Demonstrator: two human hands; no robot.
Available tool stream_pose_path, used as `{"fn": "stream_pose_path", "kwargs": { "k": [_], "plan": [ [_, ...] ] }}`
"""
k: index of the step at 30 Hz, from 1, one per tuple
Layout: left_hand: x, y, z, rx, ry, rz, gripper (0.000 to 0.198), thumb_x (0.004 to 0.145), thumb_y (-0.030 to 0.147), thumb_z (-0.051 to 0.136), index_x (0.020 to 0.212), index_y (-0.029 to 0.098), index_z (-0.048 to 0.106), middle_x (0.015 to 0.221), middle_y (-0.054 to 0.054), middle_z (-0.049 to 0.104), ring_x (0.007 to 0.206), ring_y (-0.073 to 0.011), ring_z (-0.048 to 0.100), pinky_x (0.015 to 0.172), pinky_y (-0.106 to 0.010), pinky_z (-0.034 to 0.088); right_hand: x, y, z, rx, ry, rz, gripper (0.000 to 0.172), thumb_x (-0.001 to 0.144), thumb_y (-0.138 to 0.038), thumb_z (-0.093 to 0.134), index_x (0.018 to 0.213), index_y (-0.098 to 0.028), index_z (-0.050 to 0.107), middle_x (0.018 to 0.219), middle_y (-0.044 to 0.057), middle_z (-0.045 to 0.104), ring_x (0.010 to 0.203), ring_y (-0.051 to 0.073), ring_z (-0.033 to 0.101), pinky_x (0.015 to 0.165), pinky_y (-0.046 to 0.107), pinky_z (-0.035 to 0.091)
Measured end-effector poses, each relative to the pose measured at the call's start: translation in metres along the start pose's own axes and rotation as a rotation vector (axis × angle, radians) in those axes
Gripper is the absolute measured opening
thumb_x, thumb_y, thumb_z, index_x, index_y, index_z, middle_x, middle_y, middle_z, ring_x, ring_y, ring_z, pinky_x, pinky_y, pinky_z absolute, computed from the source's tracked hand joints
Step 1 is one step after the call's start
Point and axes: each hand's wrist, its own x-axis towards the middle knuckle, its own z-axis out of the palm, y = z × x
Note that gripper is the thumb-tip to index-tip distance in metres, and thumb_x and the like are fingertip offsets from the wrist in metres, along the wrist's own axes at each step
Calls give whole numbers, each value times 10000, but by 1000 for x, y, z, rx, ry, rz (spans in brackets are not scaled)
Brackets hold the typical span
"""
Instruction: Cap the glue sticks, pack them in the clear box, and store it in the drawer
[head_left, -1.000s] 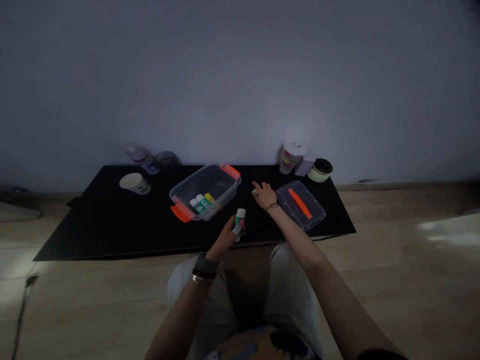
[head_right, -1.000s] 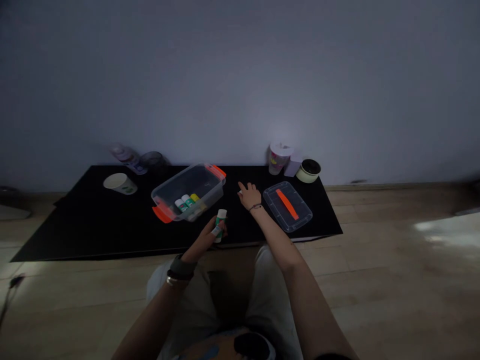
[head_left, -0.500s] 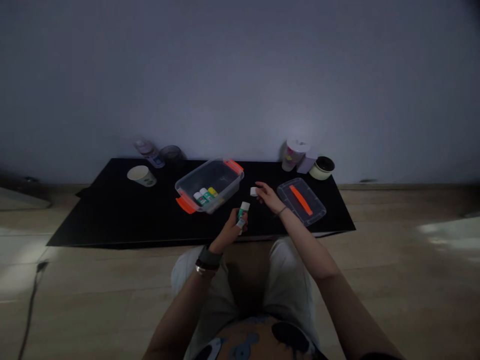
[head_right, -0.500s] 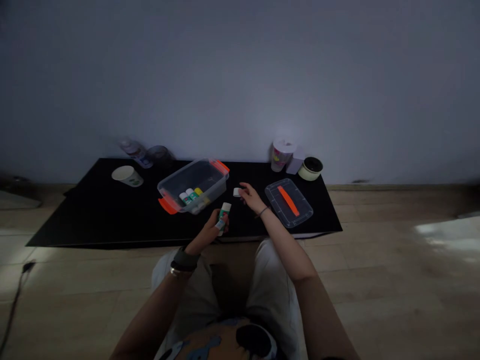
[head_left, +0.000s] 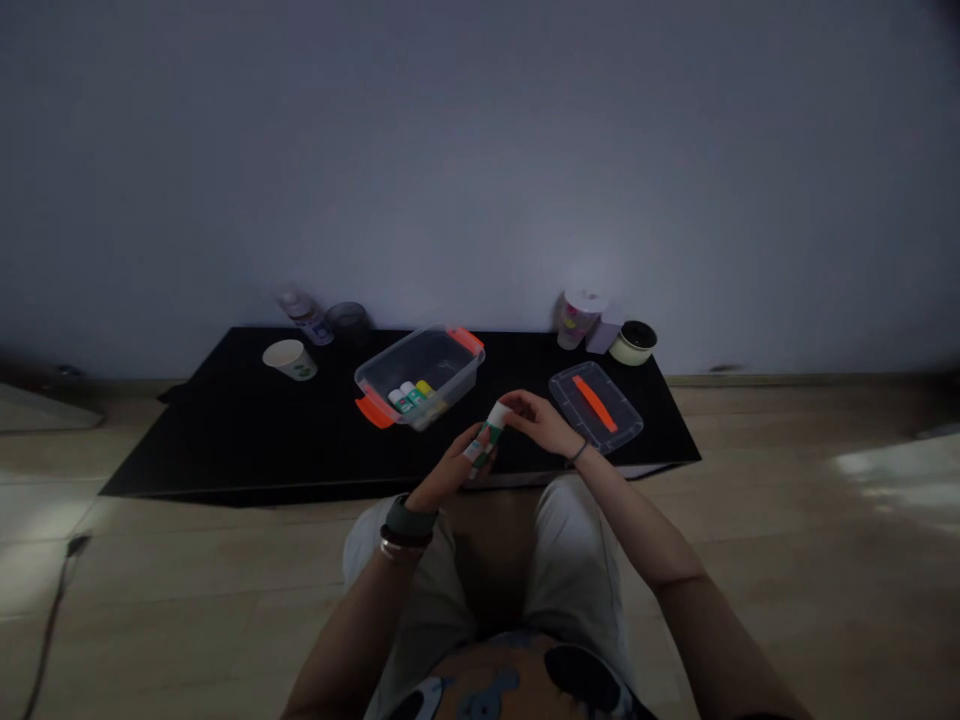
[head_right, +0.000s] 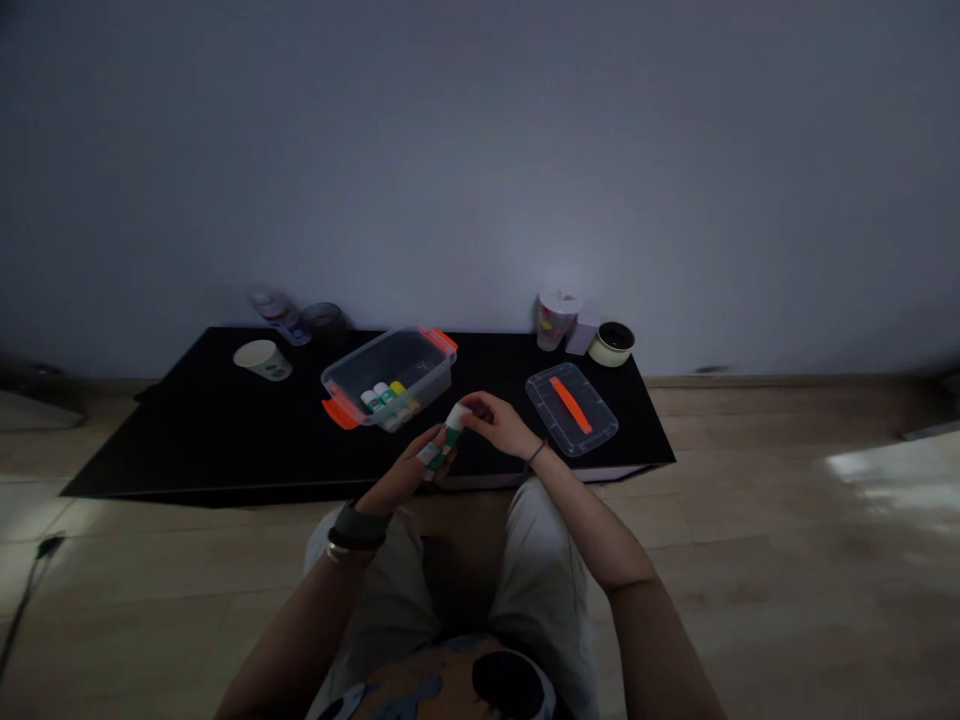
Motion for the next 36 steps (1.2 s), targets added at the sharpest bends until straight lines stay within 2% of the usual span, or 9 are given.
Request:
{"fn": "stream_pose_path", "kwargs": {
  "k": [5,9,15,22,25,28,32,34,36],
  "plan": [
    [-10,16,-4,-83,-183,-33,473,856,632,581,1019,187,580,689,34,479,473,-51,374,432,-194,293,-10,-35,-15,-187,-65,-100,418,939,-472,548,1260,-205,561,918,20,639,692,126,542,627,256,427],
    [-20,30,-2,-29,-243,-54,524,834,661,587,1018,171,613,671,15,491,483,-65,384,430,-204,266,-14,-58,-23,-380,-91,-253,371,970,-525,467,996,-190,622,837,29,605,722,150,523,666,275,409],
    [-29,46,9,103,-272,18,513,880,644,542,1029,155,574,687,28,489,494,-52,366,444,-191,260,-11,-63,-20,-650,-119,-360,391,988,-463,392,697,-212,460,657,1,458,651,156,414,614,278,296],
    [-20,53,13,358,-229,152,456,933,613,457,937,165,542,685,35,492,505,-58,387,463,-189,314,-9,-51,-16,-738,-43,-263,406,1009,-405,318,672,-207,429,631,-15,400,622,137,414,597,268,258],
    [-11,52,11,538,-151,260,419,960,559,429,1004,166,566,703,12,554,563,-90,460,525,-208,372,-7,-46,-15,-764,21,-207,424,1014,-416,310,673,-204,447,629,-13,412,622,134,434,599,262,254],
    [-2,47,13,813,-48,350,367,982,463,415,1145,173,570,861,-45,664,708,-149,591,646,-257,435,-2,-42,-15,-813,51,-103,439,1020,-422,332,681,-198,498,631,1,483,625,134,474,590,259,239],
    [10,35,18,1172,132,353,377,984,406,428,1274,191,538,1119,-117,696,942,-243,675,740,-301,460,3,-29,-13,-866,81,65,451,1026,-424,368,700,-198,581,645,24,591,616,140,526,565,269,204],
    [15,30,17,1291,156,344,387,984,415,429,1288,200,537,1173,-130,684,972,-266,681,737,-311,465,3,-20,-9,-859,105,126,448,1028,-402,382,690,-199,596,649,35,615,612,144,541,563,276,204],
    [21,29,14,1328,106,330,383,983,419,430,1280,204,540,1156,-129,687,939,-269,687,718,-315,465,1,-11,-6,-819,139,183,461,1031,-385,381,662,-199,585,639,42,614,603,149,543,563,280,216]
  ]
}}
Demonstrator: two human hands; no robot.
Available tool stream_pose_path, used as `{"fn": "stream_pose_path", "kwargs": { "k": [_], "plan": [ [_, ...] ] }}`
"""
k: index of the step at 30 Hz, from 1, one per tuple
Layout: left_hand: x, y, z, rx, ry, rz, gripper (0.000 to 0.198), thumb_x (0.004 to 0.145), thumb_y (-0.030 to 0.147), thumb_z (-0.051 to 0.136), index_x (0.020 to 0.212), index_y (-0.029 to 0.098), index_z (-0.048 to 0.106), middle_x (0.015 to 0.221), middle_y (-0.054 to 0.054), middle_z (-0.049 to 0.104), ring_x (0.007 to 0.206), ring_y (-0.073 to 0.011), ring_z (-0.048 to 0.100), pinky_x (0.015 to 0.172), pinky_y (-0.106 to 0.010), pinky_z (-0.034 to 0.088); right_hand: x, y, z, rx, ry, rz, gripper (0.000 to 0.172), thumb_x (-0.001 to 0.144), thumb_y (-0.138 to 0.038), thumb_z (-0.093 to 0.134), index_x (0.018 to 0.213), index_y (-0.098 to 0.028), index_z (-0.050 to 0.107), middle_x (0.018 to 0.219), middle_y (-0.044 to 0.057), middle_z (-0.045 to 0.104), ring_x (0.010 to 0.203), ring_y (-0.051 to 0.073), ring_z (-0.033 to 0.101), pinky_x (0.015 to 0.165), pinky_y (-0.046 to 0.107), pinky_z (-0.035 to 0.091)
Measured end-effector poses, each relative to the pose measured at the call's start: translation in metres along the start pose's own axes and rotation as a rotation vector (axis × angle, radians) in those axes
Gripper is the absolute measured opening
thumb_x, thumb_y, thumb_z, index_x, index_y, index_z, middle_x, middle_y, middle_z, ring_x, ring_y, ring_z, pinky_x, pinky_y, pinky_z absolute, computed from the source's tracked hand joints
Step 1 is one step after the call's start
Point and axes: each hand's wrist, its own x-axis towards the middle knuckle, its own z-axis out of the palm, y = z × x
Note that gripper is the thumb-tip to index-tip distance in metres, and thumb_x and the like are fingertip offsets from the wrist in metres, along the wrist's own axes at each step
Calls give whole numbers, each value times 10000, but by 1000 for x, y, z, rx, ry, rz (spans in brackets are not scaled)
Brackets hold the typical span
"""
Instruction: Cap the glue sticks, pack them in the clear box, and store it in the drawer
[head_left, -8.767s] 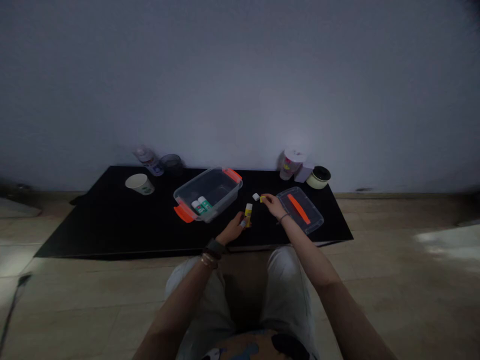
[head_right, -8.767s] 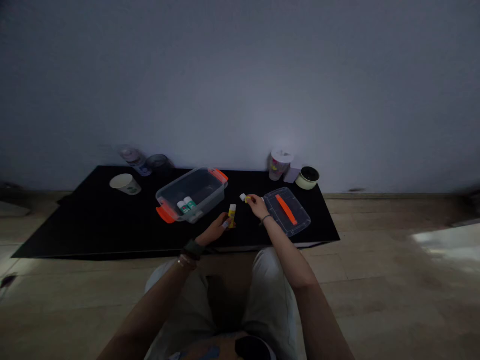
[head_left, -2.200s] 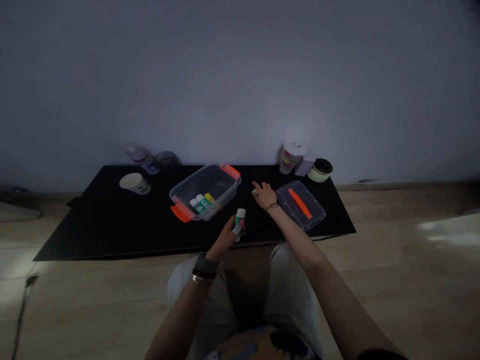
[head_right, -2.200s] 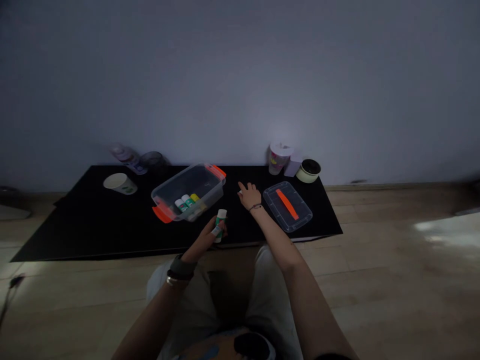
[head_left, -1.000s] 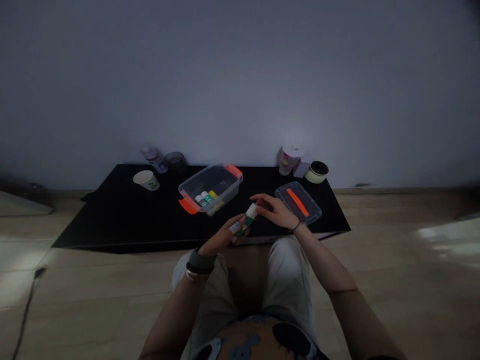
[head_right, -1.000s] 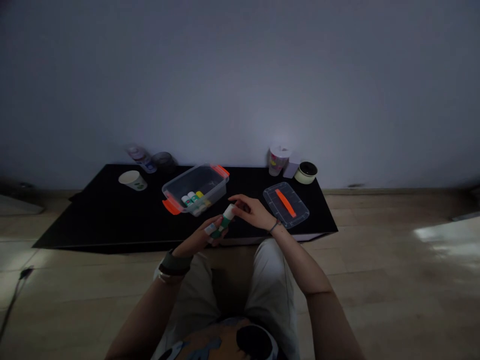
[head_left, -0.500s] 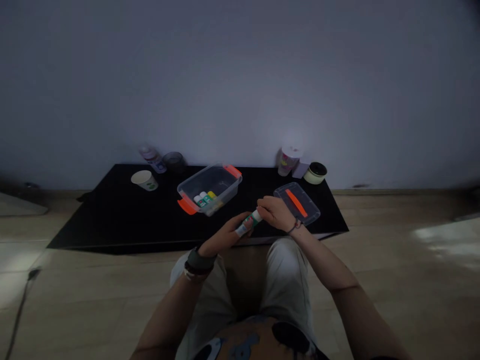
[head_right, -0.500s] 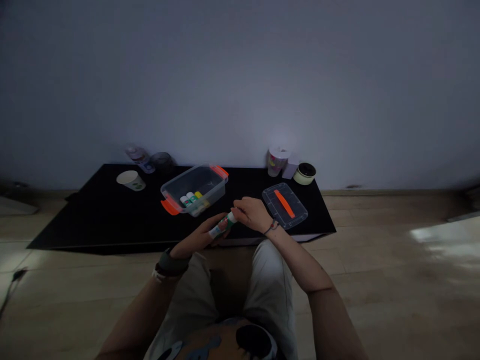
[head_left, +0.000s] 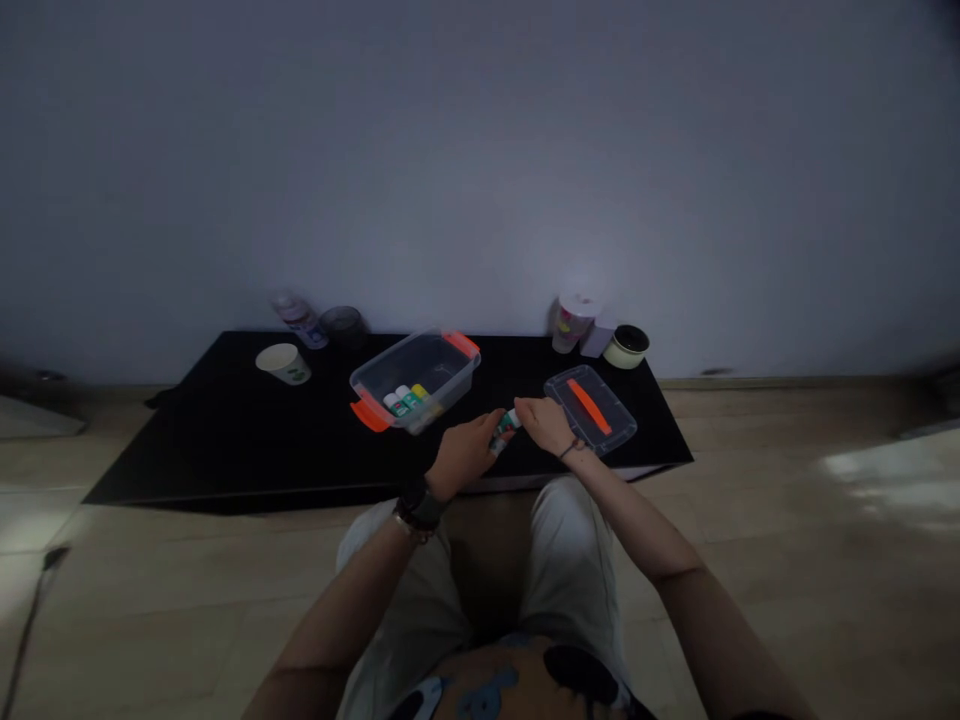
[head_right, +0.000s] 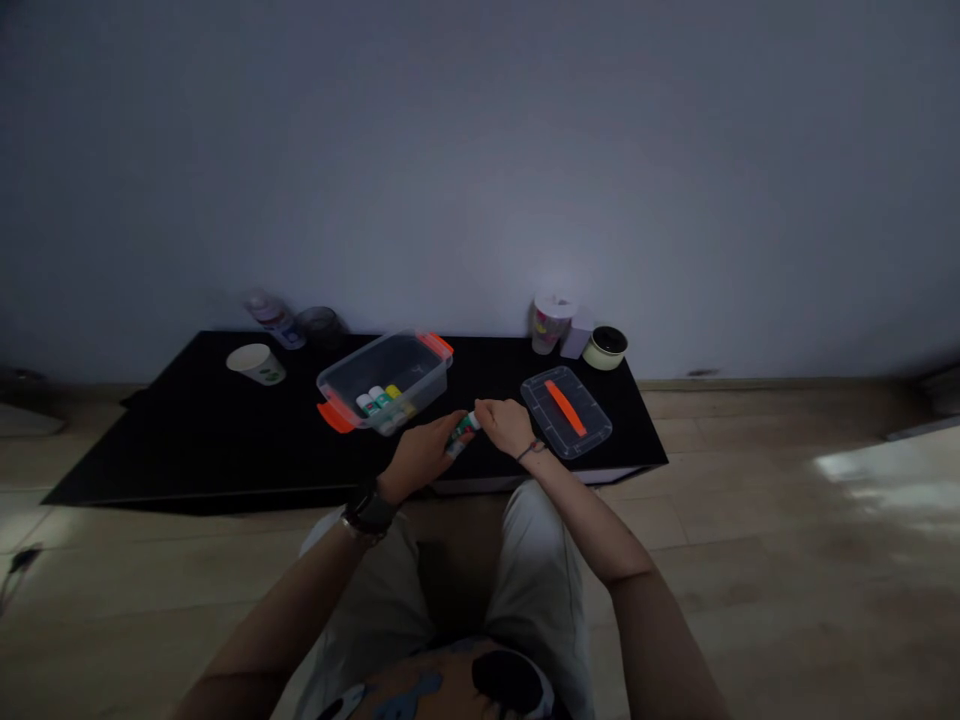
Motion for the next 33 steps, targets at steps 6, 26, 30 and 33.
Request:
{"fn": "stream_pose_path", "kwargs": {
  "k": [6,26,30,33],
  "plan": [
    [9,-11,-7,-590,-281,33,395,975,540,387,969,187,563,693,-1,579,535,-120,522,523,-235,394,-5,7,-3,289,94,-116,387,1026,-423,353,768,-205,542,621,-18,510,578,131,493,571,253,281],
    [-1,-5,-9,-864,-263,26,450,981,588,335,957,184,533,692,13,555,501,-91,465,496,-218,380,-5,-1,-26,483,34,-235,317,957,-485,464,875,-204,584,650,-36,522,588,114,463,564,229,319],
    [-1,-4,-8,-878,-220,24,444,966,595,372,988,182,534,717,8,563,510,-88,466,489,-210,372,-4,-2,-28,451,66,-212,303,926,-470,507,813,-200,583,634,-32,537,590,113,463,565,229,331],
    [-1,-1,-1,-478,-39,-28,357,972,488,440,1156,204,556,909,-60,674,724,-163,629,625,-249,442,1,-3,-19,428,135,-119,312,918,-454,500,740,-201,544,600,-39,515,571,107,448,558,227,316]
  ]
}}
